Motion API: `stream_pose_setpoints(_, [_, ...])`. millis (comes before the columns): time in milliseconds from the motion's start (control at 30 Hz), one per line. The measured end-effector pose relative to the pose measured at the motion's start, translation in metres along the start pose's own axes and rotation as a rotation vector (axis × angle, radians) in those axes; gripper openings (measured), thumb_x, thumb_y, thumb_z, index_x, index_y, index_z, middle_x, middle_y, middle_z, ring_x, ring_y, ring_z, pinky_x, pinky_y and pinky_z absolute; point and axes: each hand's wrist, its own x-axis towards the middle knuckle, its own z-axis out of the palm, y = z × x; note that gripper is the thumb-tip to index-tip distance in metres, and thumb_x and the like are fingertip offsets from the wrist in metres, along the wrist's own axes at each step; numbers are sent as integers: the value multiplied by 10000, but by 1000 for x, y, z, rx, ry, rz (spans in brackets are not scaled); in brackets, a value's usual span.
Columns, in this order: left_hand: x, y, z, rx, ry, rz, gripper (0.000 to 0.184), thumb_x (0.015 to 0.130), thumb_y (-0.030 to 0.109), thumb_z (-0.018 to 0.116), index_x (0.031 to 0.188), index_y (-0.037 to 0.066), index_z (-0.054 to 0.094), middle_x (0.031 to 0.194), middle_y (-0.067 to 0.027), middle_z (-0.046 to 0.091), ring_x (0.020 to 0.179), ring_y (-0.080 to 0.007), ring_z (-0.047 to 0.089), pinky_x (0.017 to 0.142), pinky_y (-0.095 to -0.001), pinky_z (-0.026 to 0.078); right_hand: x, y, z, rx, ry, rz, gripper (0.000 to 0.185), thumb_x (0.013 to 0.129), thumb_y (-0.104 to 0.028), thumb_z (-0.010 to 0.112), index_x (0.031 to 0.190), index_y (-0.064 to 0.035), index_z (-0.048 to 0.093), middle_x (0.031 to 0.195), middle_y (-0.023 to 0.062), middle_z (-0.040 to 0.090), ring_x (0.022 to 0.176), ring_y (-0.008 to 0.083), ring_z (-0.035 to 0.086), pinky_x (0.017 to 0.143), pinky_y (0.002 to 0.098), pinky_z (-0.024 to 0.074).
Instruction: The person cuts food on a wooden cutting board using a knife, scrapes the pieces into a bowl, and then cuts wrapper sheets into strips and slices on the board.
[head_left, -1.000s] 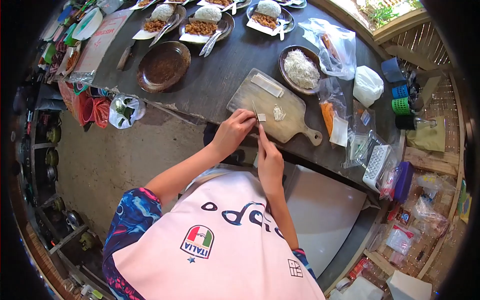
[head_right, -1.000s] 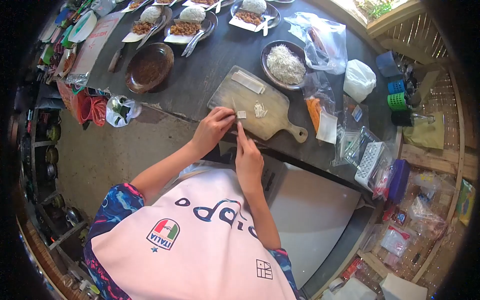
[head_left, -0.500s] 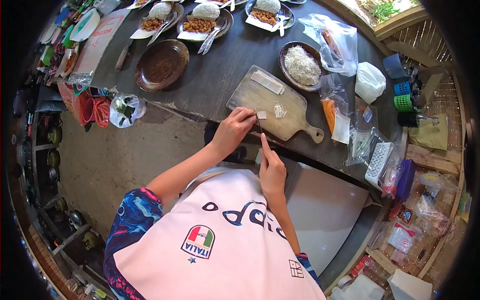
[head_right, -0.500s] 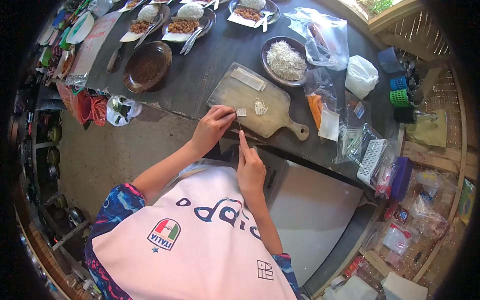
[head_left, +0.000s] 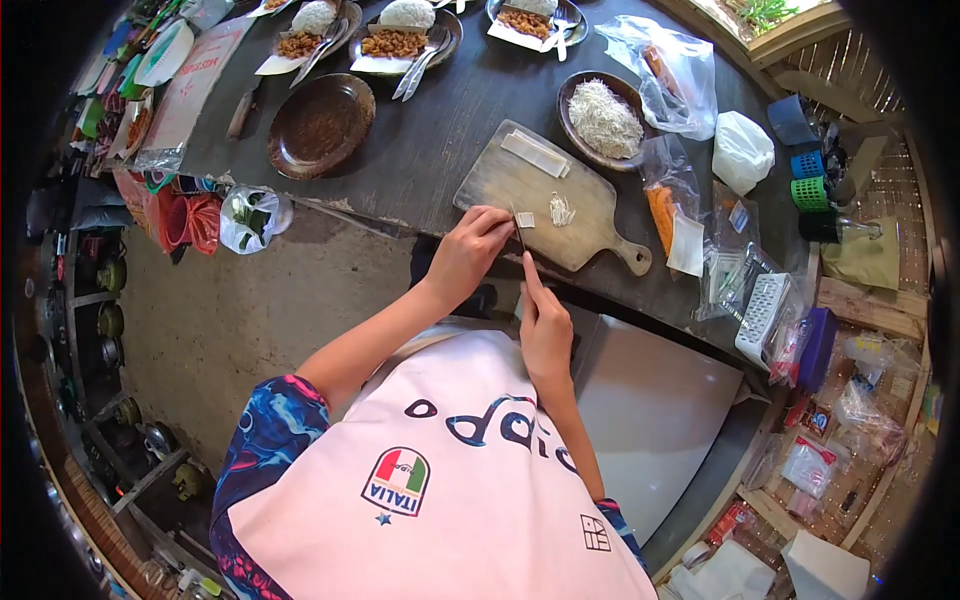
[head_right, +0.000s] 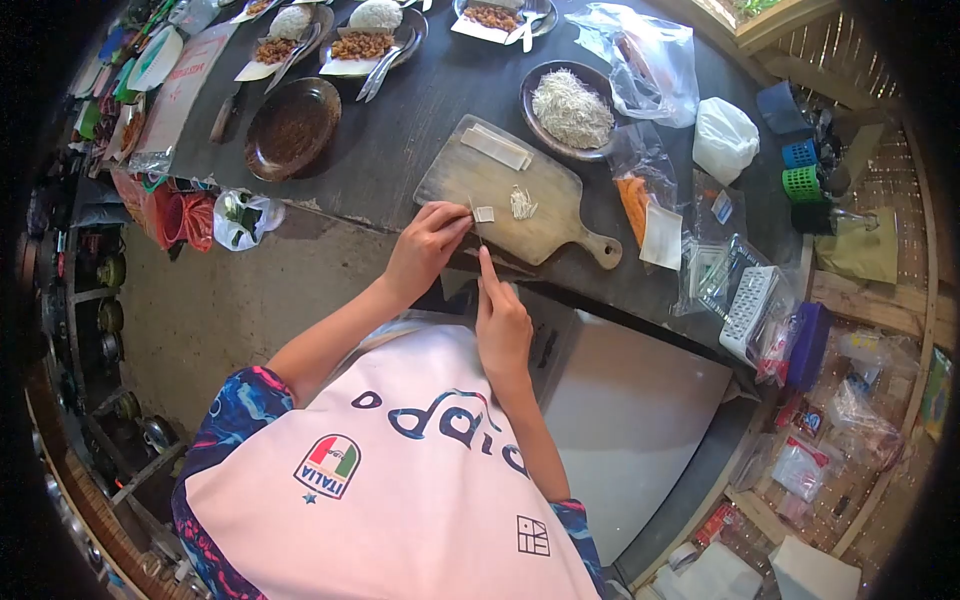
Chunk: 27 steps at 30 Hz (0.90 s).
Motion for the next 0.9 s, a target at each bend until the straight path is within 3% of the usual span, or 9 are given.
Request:
stream_pose_setpoints(200, [2, 1, -4, -3, -14, 5, 207, 881, 16, 736, 1083, -24, 748, 1151, -94, 701, 1100, -303, 659, 929, -399, 567, 27, -1, 7, 8, 74, -96, 506, 1061, -191, 603, 1548, -312, 537, 845, 135, 646, 757, 358, 688, 700, 477, 556])
stream_pose_setpoints(367, [0, 2, -1, -7, 28, 9, 159, 898, 25, 708, 1045, -30, 729, 1121, -93, 689, 1092, -289, 654, 916, -387, 575, -1, -5, -2, -52, -12, 12, 492, 1068, -188, 586, 1548, -285, 539, 840, 132, 642, 756, 347, 689, 704, 472, 556])
stream_pose_setpoints(600, [0, 1, -1, -16, 22, 6, 208, 872, 16, 741, 1076, -21, 749, 1152, -97, 701, 1097, -306, 660, 918, -404, 569, 38, 3, 12, 125, 79, -112, 499, 1066, -194, 596, 1548, -310, 537, 860, 139, 649, 767, 356, 685, 713, 476, 544])
stream_pose_setpoints(700, [-2, 2, 0, 3, 36, 6, 210, 881, 13, 714, 1084, -34, 728, 1149, -103, 679, 1115, -309, 641, 921, -398, 568, 26, -3, 3, 121, 93, -65, 482, 1071, -202, 591, 1541, -302, 548, 872, 144, 652, 769, 359, 680, 713, 476, 537])
stream_pose_setpoints(800, [-2, 1, 3, 3, 58, 6, 216, 882, 9, 712, 1093, -34, 729, 1152, -102, 680, 1121, -311, 638, 933, -400, 564, 13, -17, -7, 100, 27, 33, 472, 1057, -116, 606, 1515, -225, 579, 875, 207, 640, 698, 347, 608, 727, 413, 529])
stream_pose_setpoints(900, [-2, 1, 3, 3, 57, 3, 209, 890, 8, 709, 1093, -36, 729, 1152, -99, 682, 1117, -311, 639, 939, -398, 562, 10, -17, -4, 20, 5, 60, 493, 1055, -117, 611, 1523, -264, 570, 867, 190, 639, 694, 334, 608, 725, 409, 527])
